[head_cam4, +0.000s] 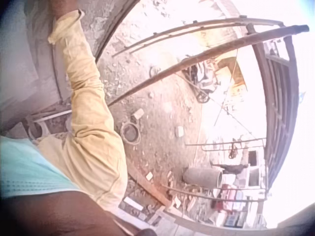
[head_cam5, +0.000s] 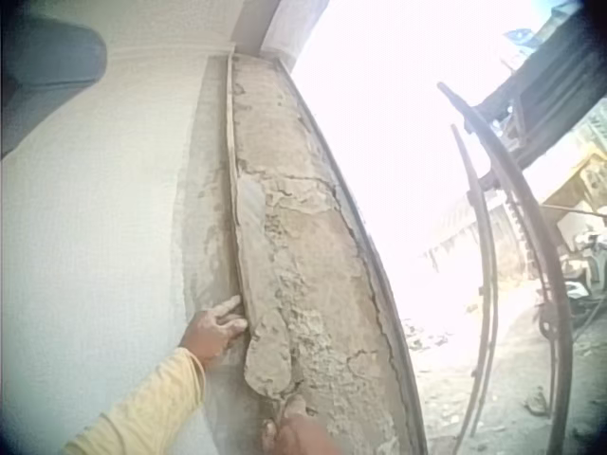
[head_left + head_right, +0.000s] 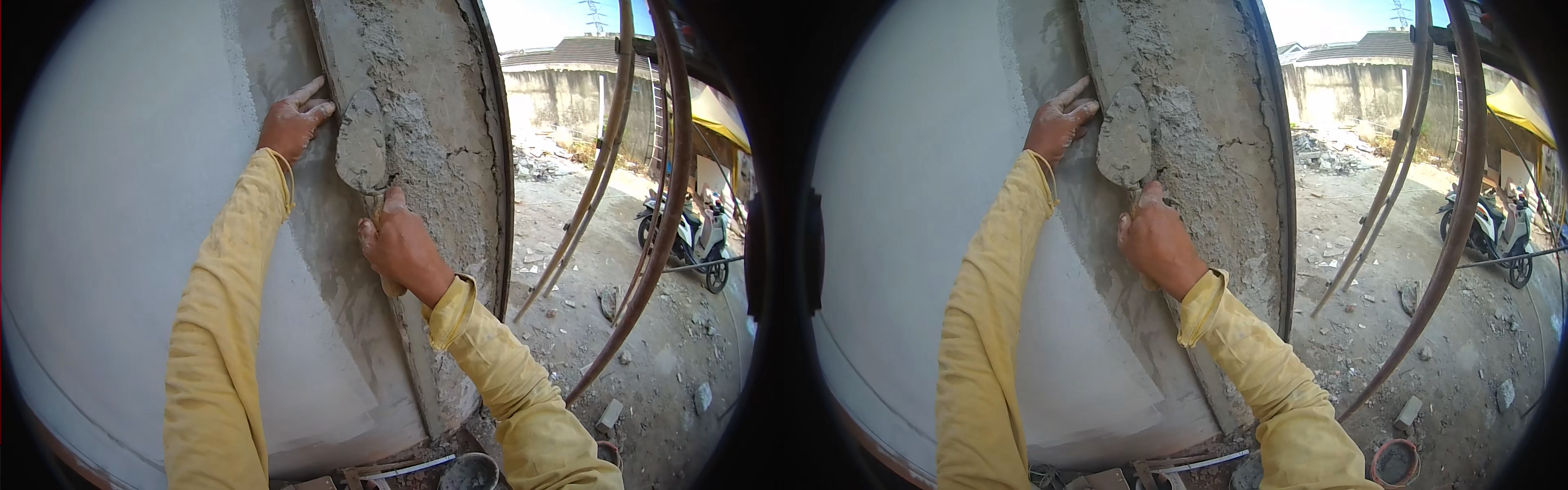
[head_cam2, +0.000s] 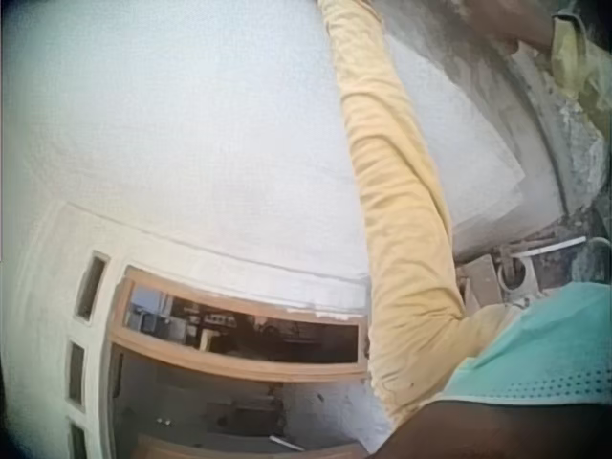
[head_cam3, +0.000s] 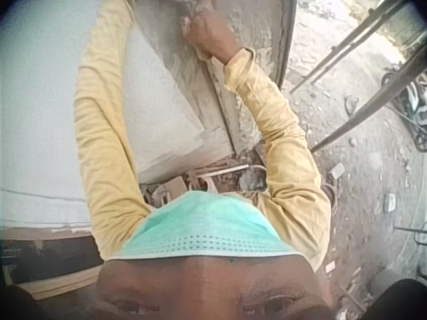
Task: The person scoops mortar from a bucket using a trowel and applies it onto a concrete wall.
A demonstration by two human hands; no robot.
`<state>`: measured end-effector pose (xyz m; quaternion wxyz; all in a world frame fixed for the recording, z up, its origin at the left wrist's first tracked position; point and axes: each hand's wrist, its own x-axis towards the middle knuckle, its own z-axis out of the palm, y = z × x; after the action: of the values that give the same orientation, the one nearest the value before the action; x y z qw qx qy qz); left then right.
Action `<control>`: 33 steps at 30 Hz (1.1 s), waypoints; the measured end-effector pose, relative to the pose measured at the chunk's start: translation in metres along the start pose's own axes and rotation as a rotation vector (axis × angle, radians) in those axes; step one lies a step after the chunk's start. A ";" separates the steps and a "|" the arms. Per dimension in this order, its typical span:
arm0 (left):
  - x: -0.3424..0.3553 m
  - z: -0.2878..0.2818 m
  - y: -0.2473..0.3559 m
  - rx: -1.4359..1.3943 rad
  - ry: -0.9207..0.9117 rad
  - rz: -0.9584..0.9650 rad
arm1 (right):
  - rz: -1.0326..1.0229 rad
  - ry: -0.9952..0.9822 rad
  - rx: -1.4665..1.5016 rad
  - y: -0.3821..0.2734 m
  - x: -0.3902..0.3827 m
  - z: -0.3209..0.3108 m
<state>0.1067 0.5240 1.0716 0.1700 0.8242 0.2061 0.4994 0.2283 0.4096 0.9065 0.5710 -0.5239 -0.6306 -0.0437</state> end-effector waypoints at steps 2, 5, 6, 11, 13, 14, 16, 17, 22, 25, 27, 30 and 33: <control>-0.002 0.004 0.001 -0.037 0.068 0.049 | 0.008 -0.043 0.027 -0.001 -0.008 -0.004; 0.002 0.000 -0.006 -0.017 0.082 0.072 | 0.094 -0.194 0.172 -0.019 -0.026 -0.024; 0.002 -0.002 -0.010 -0.017 0.080 0.060 | 0.173 -0.298 0.283 -0.023 -0.034 -0.031; 0.003 0.003 -0.018 0.104 0.113 0.103 | 0.240 -0.272 0.404 -0.015 -0.057 -0.051; 0.004 0.004 -0.018 0.113 0.128 0.113 | 0.284 -0.205 0.389 -0.013 -0.055 -0.055; 0.005 0.005 -0.018 0.121 0.144 0.128 | 0.309 -0.187 0.417 -0.008 -0.053 -0.055; 0.005 0.004 -0.018 0.099 0.113 0.105 | 0.344 -0.176 0.450 -0.008 -0.048 -0.053; 0.006 0.004 -0.017 0.071 0.083 0.098 | 0.336 -0.204 0.412 -0.014 -0.043 -0.048; 0.004 0.004 -0.016 0.068 0.068 0.063 | 0.274 -0.205 0.380 -0.036 -0.039 -0.026; 0.000 0.000 -0.019 0.038 0.108 0.083 | 0.312 -0.316 0.644 -0.045 -0.063 -0.041; 0.005 0.006 -0.030 0.022 0.139 0.101 | 0.392 -0.385 0.691 -0.027 -0.084 -0.048; 0.006 0.003 -0.030 0.087 0.135 0.086 | 0.413 -0.267 0.574 0.005 -0.112 -0.049; 0.006 0.011 -0.020 0.024 0.114 0.105 | 0.299 -0.056 0.233 0.088 -0.137 -0.018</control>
<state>0.1154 0.5433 1.0622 0.1219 0.8061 0.1780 0.5511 0.2752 0.3536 0.7594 0.6100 -0.5432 -0.5622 0.1296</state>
